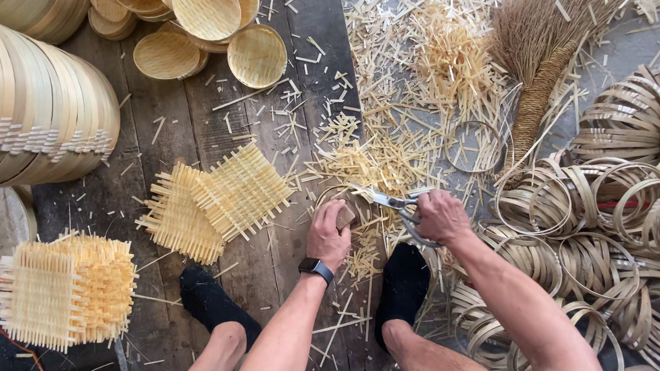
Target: The person weaves thin bamboo strips into small circular baskets. They use shears to trim the edges of the woven pieces and place the finished baskets into a stack. The workspace is cluttered with bamboo scraps and finished items.
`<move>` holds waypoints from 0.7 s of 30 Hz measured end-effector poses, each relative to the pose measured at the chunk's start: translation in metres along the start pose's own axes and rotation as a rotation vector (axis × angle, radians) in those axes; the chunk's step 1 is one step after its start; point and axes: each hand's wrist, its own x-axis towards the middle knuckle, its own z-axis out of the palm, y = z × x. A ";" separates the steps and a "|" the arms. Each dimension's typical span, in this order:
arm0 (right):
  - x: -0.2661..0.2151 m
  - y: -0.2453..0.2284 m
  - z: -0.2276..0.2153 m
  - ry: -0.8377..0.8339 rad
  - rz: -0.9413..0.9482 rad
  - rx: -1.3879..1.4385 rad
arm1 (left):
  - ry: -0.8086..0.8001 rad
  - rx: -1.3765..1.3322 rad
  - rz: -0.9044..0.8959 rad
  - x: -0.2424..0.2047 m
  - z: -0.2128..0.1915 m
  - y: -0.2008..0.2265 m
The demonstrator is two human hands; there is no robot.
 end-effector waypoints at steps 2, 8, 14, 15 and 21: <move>-0.001 0.014 0.008 0.035 -0.001 -0.024 | -0.025 -0.069 0.019 0.002 -0.005 0.000; 0.003 -0.022 -0.032 0.243 -0.095 -0.074 | -0.190 -0.111 0.089 0.012 -0.015 0.004; 0.000 0.007 -0.014 0.055 -0.046 0.029 | -0.266 -0.097 0.219 0.023 -0.029 0.002; 0.000 0.013 -0.003 0.099 -0.063 0.044 | -0.282 -0.097 0.206 0.024 -0.029 0.002; -0.005 0.029 0.010 0.047 0.045 0.114 | -0.341 -0.094 0.191 0.028 -0.027 -0.005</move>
